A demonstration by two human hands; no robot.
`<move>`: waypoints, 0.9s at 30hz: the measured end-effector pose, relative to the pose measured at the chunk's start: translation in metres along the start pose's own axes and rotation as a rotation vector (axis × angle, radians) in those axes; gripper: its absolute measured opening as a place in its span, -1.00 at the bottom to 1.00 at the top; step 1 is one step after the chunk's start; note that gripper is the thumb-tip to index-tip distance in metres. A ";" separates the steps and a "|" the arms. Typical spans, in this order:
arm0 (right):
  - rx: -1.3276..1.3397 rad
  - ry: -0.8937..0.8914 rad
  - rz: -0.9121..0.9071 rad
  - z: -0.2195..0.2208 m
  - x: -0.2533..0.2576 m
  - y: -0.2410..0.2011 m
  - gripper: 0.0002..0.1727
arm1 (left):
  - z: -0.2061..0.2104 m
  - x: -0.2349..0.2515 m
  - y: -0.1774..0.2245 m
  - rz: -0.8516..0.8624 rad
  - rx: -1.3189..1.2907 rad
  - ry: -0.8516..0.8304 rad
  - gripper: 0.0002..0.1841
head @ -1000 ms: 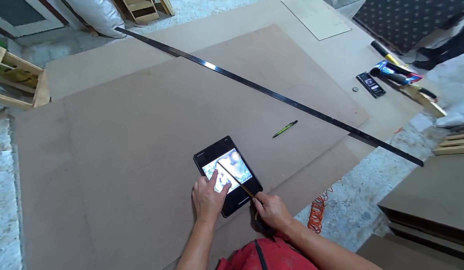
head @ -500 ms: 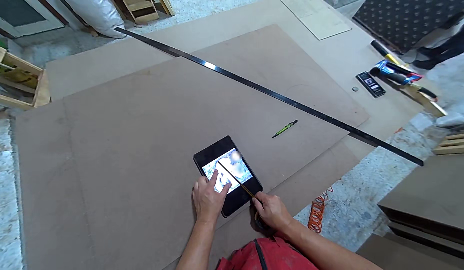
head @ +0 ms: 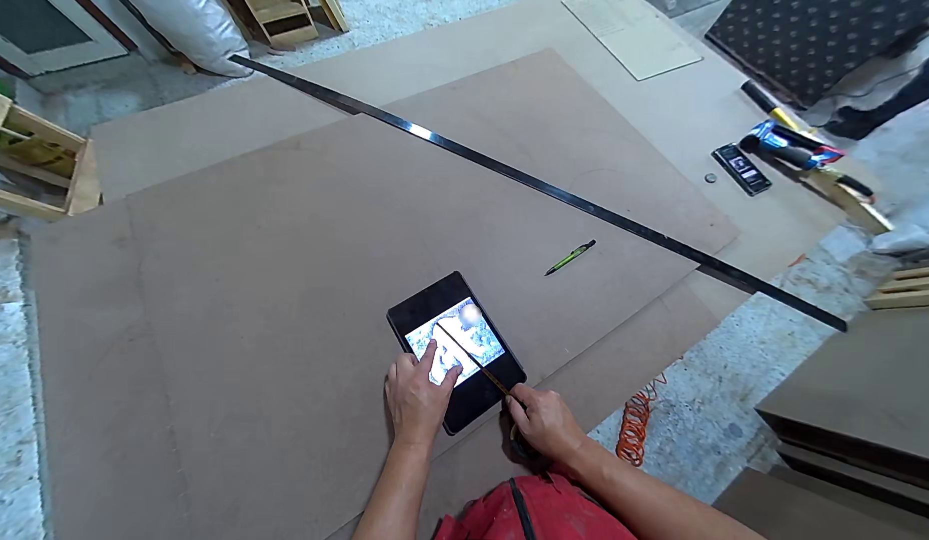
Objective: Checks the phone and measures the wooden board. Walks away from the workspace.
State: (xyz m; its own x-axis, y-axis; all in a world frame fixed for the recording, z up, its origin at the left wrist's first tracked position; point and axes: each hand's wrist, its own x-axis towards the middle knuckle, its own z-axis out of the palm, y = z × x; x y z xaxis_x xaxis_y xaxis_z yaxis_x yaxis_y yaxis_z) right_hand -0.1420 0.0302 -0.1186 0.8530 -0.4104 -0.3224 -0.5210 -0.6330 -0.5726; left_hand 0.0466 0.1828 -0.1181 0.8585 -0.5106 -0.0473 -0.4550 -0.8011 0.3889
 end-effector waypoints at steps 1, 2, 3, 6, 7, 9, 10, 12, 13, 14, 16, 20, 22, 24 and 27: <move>0.000 0.000 -0.001 0.000 0.000 0.000 -0.56 | 0.000 0.000 0.000 0.001 0.002 0.000 -0.27; -0.001 -0.002 0.000 0.000 0.000 0.000 -0.56 | 0.000 0.000 0.000 0.001 0.003 0.001 -0.27; -0.003 -0.001 0.000 0.000 0.000 0.000 -0.56 | 0.000 0.000 0.000 0.000 0.001 0.001 -0.27; -0.001 -0.004 0.000 0.000 0.000 0.000 -0.57 | 0.001 0.000 0.000 -0.001 -0.005 0.005 -0.27; -0.003 -0.002 -0.002 0.000 0.000 0.000 -0.57 | 0.000 0.000 0.000 -0.002 -0.005 0.004 -0.27; -0.004 -0.002 -0.005 0.000 0.000 0.000 -0.57 | 0.001 0.001 0.000 0.001 0.001 0.004 -0.27; -0.005 -0.001 -0.006 0.000 0.000 0.000 -0.57 | 0.001 0.001 0.000 0.003 0.000 0.005 -0.27; -0.006 -0.009 -0.003 0.000 0.000 0.000 -0.57 | 0.001 0.000 -0.001 0.007 -0.001 0.014 -0.27; -0.006 -0.009 -0.004 0.000 0.000 0.000 -0.57 | 0.001 0.000 -0.001 0.008 -0.002 0.015 -0.27; -0.005 -0.007 -0.005 0.000 0.000 0.000 -0.57 | 0.001 0.000 -0.001 0.009 -0.005 0.016 -0.28; -0.007 -0.001 -0.007 0.000 0.000 0.000 -0.57 | 0.002 0.000 -0.001 0.008 -0.008 0.014 -0.28; -0.021 -0.003 -0.008 0.001 0.000 0.000 -0.57 | 0.001 0.000 -0.001 0.005 0.001 0.008 -0.28; -0.023 -0.016 0.001 0.000 0.000 -0.001 -0.56 | 0.001 -0.001 -0.001 0.009 0.002 0.012 -0.28; -0.027 -0.030 0.021 -0.001 0.000 -0.003 -0.55 | 0.001 -0.001 -0.001 0.010 -0.004 0.012 -0.28; -0.014 -0.029 0.024 0.000 0.001 -0.002 -0.55 | 0.000 0.000 0.000 0.000 -0.006 -0.012 -0.29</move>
State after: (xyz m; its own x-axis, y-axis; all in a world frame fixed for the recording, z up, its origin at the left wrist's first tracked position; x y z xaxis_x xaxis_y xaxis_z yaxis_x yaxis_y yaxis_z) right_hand -0.1407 0.0308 -0.1175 0.8409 -0.4063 -0.3575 -0.5412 -0.6322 -0.5544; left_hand 0.0467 0.1831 -0.1180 0.8554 -0.5147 -0.0580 -0.4540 -0.7991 0.3941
